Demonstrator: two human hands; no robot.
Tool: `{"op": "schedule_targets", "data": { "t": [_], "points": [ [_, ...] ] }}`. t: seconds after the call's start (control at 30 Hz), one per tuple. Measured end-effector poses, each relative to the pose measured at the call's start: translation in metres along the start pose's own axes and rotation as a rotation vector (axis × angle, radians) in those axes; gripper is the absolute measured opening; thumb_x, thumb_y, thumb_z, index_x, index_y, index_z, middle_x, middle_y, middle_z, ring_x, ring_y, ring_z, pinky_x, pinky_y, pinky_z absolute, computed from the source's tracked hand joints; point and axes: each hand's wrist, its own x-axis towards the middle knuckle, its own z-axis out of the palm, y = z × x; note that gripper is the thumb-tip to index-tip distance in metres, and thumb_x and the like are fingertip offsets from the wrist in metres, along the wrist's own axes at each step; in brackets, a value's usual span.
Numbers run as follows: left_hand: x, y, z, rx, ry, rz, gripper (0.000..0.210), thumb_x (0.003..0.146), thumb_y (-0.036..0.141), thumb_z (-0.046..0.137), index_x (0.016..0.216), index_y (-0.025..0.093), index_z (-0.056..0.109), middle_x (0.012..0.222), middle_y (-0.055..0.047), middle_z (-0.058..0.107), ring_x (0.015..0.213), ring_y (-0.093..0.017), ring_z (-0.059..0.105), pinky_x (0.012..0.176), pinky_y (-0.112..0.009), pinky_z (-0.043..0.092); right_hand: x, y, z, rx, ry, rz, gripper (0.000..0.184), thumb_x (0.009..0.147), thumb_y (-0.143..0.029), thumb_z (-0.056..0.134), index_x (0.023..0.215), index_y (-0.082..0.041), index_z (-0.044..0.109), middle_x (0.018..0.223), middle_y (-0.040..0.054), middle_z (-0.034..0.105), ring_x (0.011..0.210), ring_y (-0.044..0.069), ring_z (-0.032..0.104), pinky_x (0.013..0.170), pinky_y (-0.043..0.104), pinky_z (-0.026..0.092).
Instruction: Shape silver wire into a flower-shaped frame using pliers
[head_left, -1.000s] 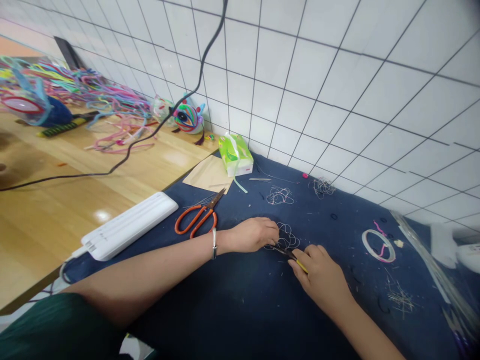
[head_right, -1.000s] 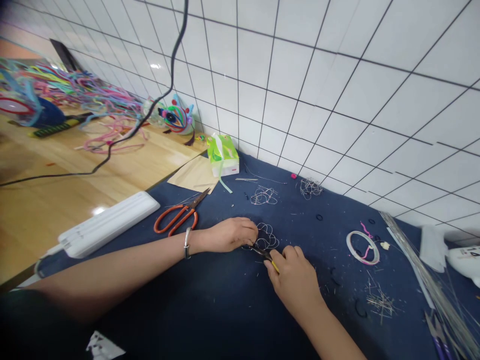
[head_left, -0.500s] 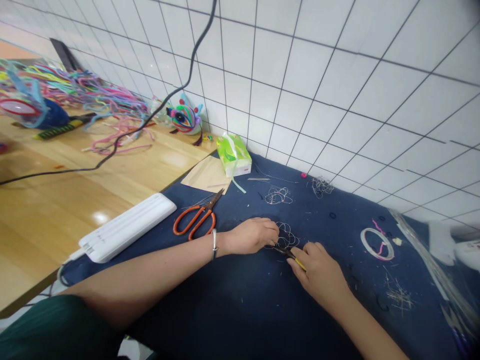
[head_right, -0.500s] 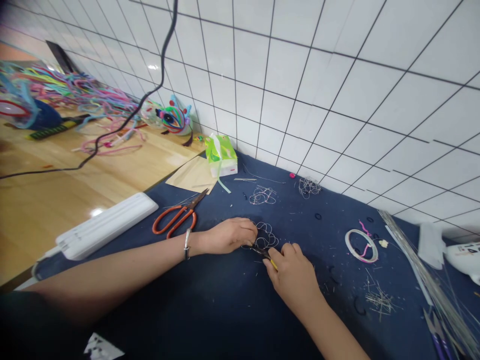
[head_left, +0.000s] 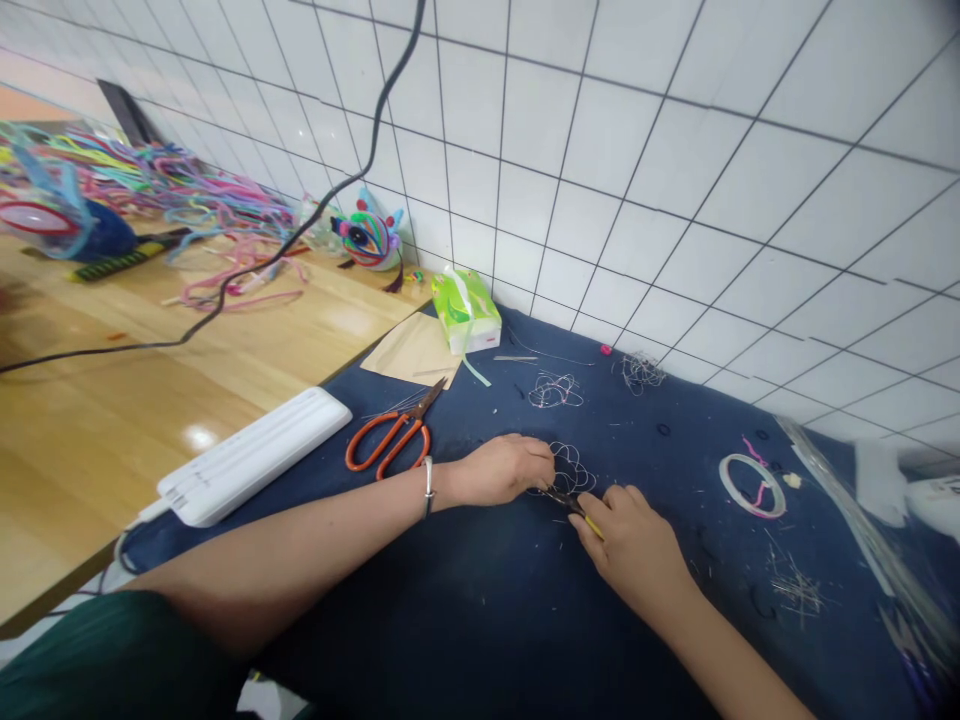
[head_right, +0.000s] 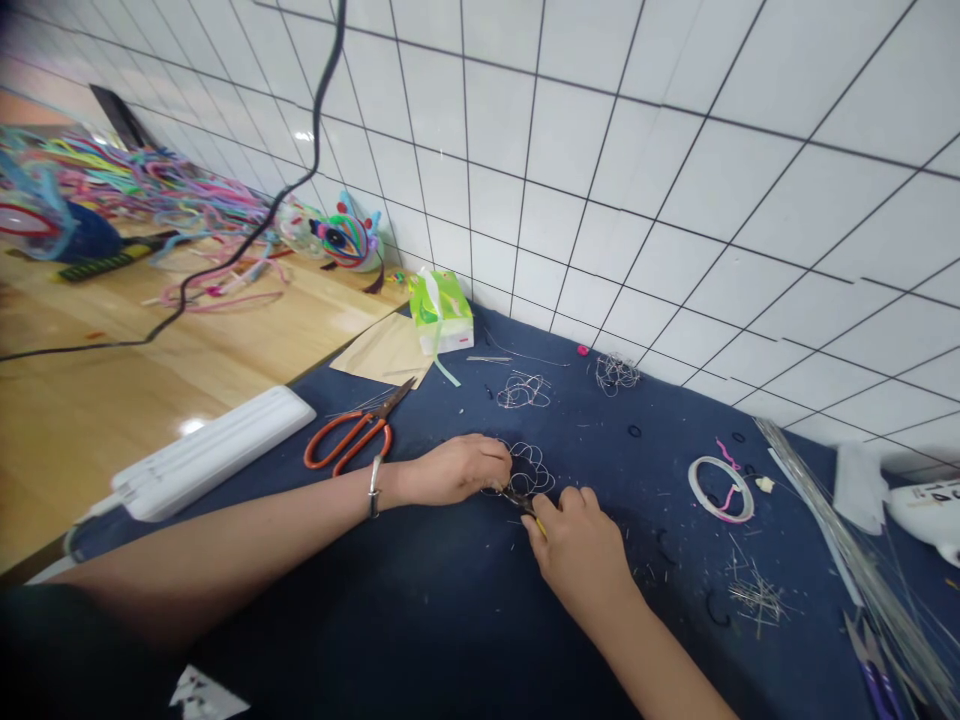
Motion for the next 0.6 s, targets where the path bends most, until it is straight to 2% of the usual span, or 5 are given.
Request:
{"op": "schedule_targets", "data": {
  "t": [0.17, 0.3, 0.6],
  "points": [
    [0.0001, -0.0018, -0.0046, -0.100, 0.001, -0.008, 0.016, 0.085, 0.013, 0.043, 0.079, 0.017, 0.058, 0.079, -0.003, 0.059, 0.080, -0.014, 0.053, 0.073, -0.024, 0.042, 0.0003, -0.0003, -0.0052, 0.016, -0.016, 0.000, 0.021, 0.086, -0.035, 0.044, 0.096, -0.024, 0.059, 0.077, 0.0061, 0.051, 0.076, 0.019, 0.046, 0.056, 0.026, 0.035],
    [-0.0005, -0.0024, -0.0073, -0.182, 0.006, -0.017, 0.016, 0.085, 0.013, 0.044, 0.080, 0.016, 0.058, 0.084, -0.004, 0.059, 0.082, -0.013, 0.054, 0.074, -0.023, 0.042, -0.0012, 0.0012, -0.0067, 0.013, -0.014, -0.010, 0.021, 0.085, -0.033, 0.046, 0.095, -0.022, 0.060, 0.077, 0.0066, 0.050, 0.076, 0.019, 0.046, 0.061, 0.028, 0.038],
    [0.0004, -0.0007, -0.0081, -0.203, 0.014, -0.058, 0.015, 0.085, 0.013, 0.045, 0.082, 0.016, 0.060, 0.090, -0.004, 0.058, 0.084, -0.013, 0.055, 0.076, -0.023, 0.043, -0.0005, -0.0011, -0.0038, 0.047, 0.014, 0.017, 0.021, 0.086, -0.034, 0.044, 0.092, -0.022, 0.060, 0.076, 0.0067, 0.050, 0.075, 0.019, 0.046, 0.057, 0.027, 0.037]
  ]
}}
